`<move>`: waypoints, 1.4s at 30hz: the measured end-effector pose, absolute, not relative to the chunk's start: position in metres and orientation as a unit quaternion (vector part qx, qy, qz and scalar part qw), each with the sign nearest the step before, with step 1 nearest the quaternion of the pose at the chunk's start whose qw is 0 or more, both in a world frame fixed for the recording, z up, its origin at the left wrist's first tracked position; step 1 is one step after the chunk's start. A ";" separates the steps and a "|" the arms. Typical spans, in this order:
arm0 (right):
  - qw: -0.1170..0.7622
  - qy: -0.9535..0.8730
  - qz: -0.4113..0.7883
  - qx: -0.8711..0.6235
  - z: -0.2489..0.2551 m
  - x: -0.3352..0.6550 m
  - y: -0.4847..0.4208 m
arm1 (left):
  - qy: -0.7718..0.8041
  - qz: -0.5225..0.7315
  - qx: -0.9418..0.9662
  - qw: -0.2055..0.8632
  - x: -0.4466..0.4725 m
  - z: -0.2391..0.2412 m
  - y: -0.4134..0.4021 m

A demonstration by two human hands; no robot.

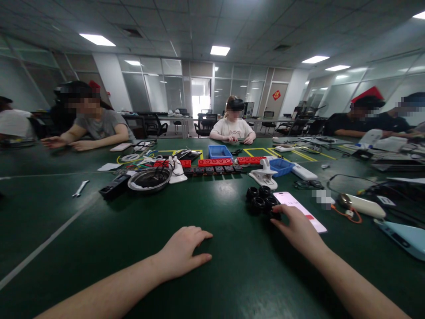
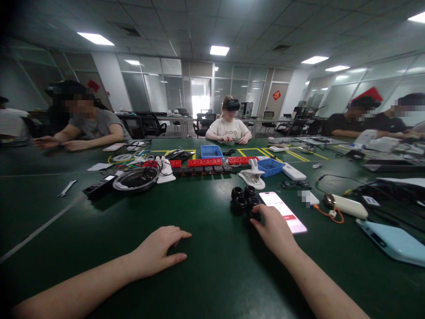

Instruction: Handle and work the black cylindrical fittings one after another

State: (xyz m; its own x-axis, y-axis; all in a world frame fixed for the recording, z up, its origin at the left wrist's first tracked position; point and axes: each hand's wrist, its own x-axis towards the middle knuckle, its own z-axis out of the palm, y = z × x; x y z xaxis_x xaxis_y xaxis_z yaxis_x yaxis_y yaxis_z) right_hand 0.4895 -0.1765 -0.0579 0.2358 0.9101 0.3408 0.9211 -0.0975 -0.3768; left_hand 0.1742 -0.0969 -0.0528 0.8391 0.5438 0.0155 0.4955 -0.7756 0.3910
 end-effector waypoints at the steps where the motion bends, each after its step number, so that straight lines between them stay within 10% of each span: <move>1: 0.259 -0.619 -0.015 -0.741 -0.058 0.490 -0.176 | 0.275 0.065 0.941 0.188 0.174 -0.053 -0.097; 16: 0.325 -0.600 -0.085 -0.726 -0.025 0.476 -0.188 | 0.259 0.089 0.946 0.171 0.170 -0.058 -0.095; 32: -0.097 -0.651 0.034 -0.752 0.015 0.481 -0.045 | 0.295 0.083 0.933 0.186 0.168 -0.057 -0.095; 42: -0.126 -0.672 0.059 -0.727 -0.004 0.439 -0.016 | 0.301 0.017 0.938 0.172 0.169 -0.058 -0.090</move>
